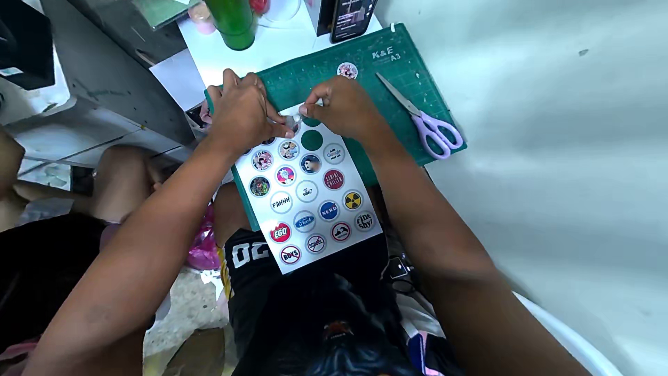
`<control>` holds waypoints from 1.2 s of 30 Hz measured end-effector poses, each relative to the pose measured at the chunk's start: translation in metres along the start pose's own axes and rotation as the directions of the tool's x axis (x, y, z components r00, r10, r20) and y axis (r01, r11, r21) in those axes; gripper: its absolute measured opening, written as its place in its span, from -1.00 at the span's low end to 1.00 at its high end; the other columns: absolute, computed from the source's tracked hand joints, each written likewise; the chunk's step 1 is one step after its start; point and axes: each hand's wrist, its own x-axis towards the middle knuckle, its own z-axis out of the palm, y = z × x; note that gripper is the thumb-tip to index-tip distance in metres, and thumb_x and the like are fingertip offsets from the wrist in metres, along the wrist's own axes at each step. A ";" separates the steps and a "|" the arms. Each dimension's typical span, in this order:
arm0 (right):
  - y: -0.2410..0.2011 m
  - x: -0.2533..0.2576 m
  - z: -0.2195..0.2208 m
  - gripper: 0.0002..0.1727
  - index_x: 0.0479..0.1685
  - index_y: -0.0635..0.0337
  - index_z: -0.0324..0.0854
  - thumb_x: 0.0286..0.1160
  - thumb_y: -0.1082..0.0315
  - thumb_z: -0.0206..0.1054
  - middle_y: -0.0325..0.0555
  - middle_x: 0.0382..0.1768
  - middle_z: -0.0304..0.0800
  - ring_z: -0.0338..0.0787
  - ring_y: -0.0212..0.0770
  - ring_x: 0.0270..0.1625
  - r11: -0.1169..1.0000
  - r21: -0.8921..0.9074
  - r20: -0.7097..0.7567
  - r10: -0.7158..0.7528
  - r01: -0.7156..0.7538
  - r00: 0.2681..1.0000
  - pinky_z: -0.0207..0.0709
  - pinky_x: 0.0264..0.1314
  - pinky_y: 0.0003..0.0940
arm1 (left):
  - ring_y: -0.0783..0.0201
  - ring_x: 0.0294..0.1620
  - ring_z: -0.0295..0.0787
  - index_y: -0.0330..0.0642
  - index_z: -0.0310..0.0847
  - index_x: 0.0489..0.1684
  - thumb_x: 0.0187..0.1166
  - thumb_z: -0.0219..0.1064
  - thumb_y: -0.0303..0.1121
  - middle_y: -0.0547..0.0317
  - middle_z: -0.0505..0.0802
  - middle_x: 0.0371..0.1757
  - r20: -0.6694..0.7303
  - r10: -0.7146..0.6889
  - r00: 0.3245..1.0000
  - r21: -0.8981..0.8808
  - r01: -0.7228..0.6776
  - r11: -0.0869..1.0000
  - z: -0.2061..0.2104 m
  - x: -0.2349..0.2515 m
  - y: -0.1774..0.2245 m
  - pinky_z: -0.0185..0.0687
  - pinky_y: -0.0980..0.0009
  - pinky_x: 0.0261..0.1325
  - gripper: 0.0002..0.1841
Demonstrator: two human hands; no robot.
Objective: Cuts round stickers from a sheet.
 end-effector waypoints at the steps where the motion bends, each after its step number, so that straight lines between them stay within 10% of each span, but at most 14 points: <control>1: 0.000 -0.002 0.000 -0.69 -0.12 -0.04 0.85 0.64 -0.05 0.39 -0.17 -0.39 0.73 0.68 -0.14 -0.31 1.000 -0.008 -0.007 -0.006 0.006 1.000 0.58 -0.17 0.04 | -0.07 0.41 0.36 0.41 0.96 -0.30 0.06 0.62 0.42 0.29 0.66 0.37 -0.003 -0.008 1.000 -0.007 0.008 1.000 -0.001 0.000 0.001 0.19 -0.20 0.27 -0.56; 36: -0.036 -0.050 0.034 -0.67 -0.42 0.10 0.81 0.62 0.08 0.40 -0.14 -0.51 0.76 0.75 -0.18 -0.42 0.959 0.150 -0.117 0.260 -0.242 0.958 0.62 -0.37 -0.04 | -0.11 0.48 0.33 0.32 0.94 -0.30 0.14 0.61 0.37 0.25 0.64 0.38 0.026 -0.010 1.000 -0.011 0.010 1.000 -0.003 -0.004 0.006 0.20 -0.30 0.28 -0.57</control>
